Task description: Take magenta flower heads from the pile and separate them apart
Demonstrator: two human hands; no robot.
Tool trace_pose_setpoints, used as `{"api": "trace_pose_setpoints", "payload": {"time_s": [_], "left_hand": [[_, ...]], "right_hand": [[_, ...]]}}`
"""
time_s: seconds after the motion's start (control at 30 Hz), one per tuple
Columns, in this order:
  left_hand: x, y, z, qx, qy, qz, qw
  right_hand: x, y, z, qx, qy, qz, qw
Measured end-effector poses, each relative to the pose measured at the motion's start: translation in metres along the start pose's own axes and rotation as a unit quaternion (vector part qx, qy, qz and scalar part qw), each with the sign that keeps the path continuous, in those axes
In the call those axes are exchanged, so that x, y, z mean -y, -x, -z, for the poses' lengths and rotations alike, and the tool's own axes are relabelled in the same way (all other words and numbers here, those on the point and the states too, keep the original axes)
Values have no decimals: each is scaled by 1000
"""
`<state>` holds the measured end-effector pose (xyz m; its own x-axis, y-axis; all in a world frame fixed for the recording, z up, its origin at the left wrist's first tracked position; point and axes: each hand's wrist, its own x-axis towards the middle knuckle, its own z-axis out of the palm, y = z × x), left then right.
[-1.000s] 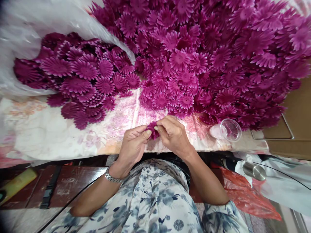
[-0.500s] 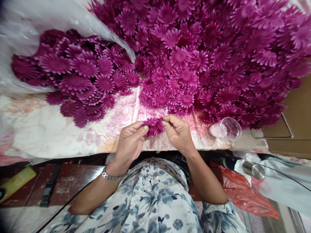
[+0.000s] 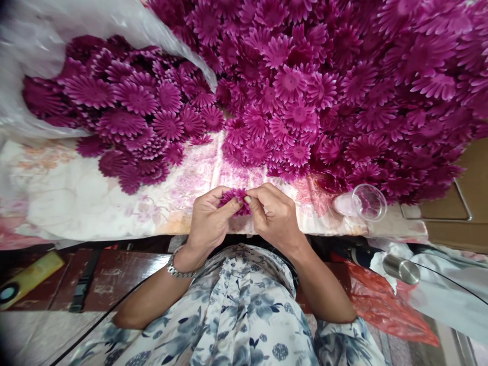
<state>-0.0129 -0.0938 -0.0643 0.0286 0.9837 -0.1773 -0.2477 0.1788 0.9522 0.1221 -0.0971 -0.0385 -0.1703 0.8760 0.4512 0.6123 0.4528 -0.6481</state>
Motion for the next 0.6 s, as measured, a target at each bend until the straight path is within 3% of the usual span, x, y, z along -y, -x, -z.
{"api": "trace_pose_setpoints", "payload": {"time_s": [0.2,0.47,0.6], "left_hand": [[-5,1,-3,-20,6,-5,1000],[-10,2,-5,-34,39,-30,998],[-13,1,-6,-36,79,-7,996]], "right_hand": [[4,-1,-2,-28,20,13,999],[10,-3,1,-14,42,16,999],[12,-5,2,-8,41,12,999]]}}
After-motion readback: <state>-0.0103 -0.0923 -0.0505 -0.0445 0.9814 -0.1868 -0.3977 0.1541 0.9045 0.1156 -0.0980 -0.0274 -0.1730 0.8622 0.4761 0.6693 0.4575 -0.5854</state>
